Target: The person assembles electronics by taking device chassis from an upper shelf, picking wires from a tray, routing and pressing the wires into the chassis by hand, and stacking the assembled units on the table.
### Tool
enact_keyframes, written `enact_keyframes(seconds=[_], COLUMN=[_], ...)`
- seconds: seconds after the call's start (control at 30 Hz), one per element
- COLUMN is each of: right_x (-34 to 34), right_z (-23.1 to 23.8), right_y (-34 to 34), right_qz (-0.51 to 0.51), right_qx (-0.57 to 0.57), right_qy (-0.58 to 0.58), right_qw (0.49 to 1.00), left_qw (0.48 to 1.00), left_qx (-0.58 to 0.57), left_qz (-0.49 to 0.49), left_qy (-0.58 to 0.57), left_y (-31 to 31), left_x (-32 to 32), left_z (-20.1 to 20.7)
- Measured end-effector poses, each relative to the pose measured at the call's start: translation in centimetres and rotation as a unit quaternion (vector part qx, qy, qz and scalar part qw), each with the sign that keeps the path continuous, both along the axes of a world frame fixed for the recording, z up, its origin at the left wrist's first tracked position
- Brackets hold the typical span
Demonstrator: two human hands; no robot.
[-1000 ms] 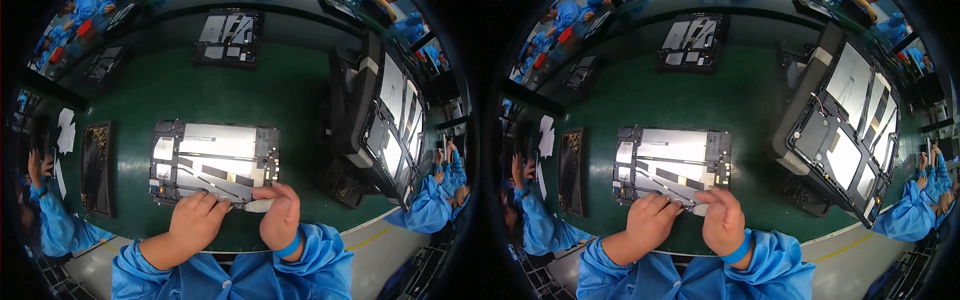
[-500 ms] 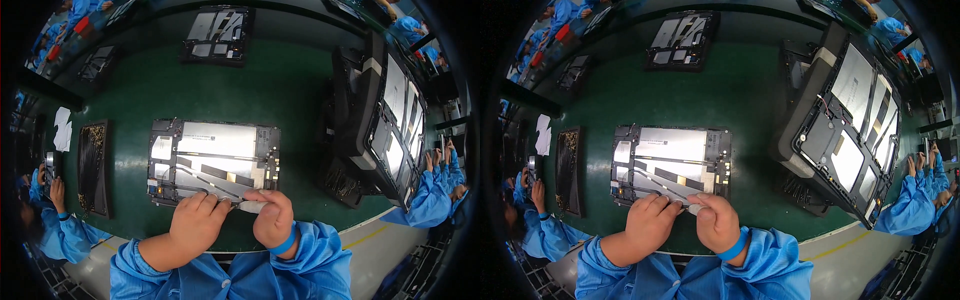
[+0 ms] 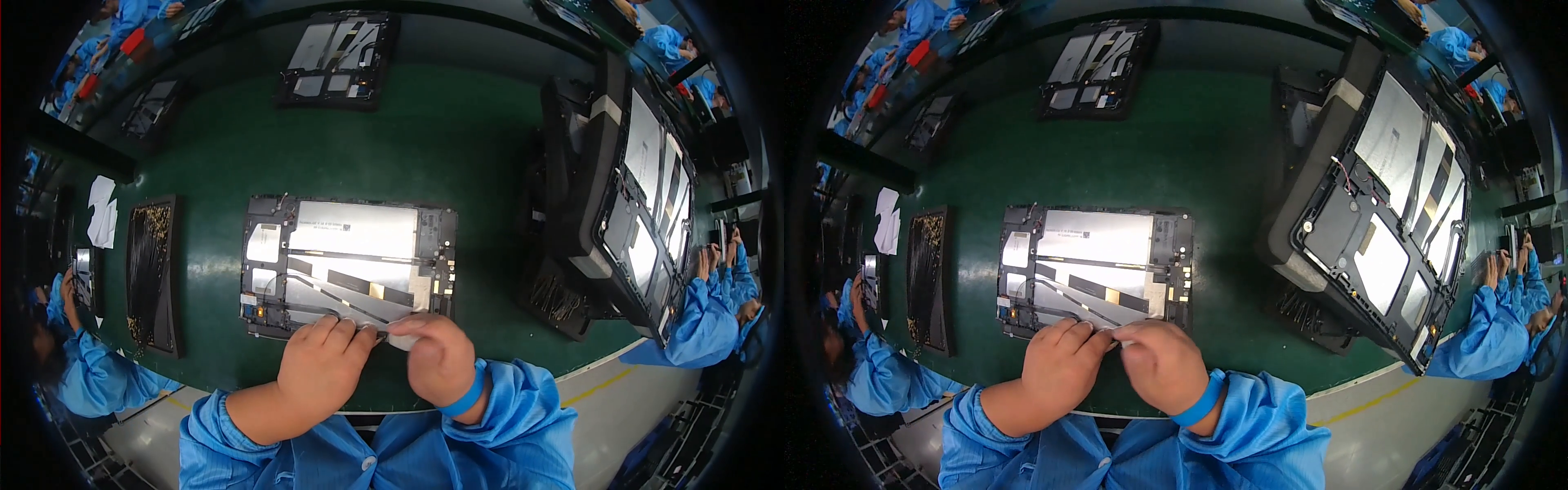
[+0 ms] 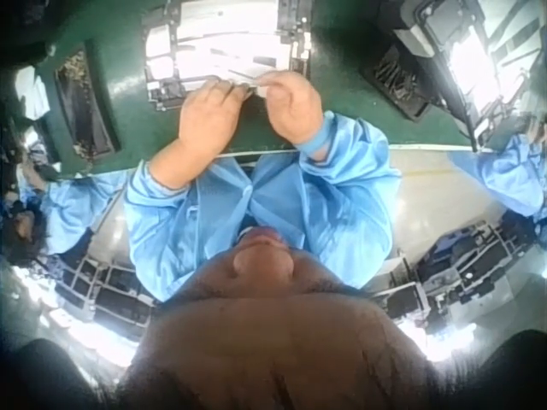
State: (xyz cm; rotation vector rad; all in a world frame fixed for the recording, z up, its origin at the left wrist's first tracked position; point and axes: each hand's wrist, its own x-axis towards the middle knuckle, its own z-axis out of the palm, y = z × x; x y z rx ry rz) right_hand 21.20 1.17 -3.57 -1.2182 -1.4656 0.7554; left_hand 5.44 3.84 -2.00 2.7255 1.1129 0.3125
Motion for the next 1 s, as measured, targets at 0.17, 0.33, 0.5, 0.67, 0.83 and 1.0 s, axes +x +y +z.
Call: enact_keyframes(seconds=[0.17,0.33,0.5,0.67,0.83,1.0], right_x=[-0.5,0.1,4.8,5.9,5.8,5.9], right_z=[2.3,1.3,2.2,1.8,0.6,2.0], right_y=[1.1,1.7,0.0,-0.5,-1.4,-1.3], right_qz=[0.121,-0.040,-0.150,-0.071,-0.052,-0.026], right_qx=[0.018,-0.251,-0.432,-0.557,-0.572,-0.543], right_qy=[-0.162,0.111,0.146,0.201,0.236,0.201], right_qw=[0.979,0.961,0.877,0.803,0.784,0.815], left_qw=[1.000,0.995,0.886,0.746,0.608,0.381], left_qx=[-0.018,0.073,-0.094,-0.414,-0.466,-0.428], left_qz=[-0.006,0.032,0.438,0.421,0.442,0.414], left_qy=[0.009,0.058,-0.120,-0.309,-0.467,-0.707], left_y=[0.1,1.7,2.7,6.2,14.8,23.2], left_x=[-0.1,-1.3,-7.2,-7.2,-5.8,-0.6], left_z=[0.9,1.3,0.5,0.5,0.6,-1.8])
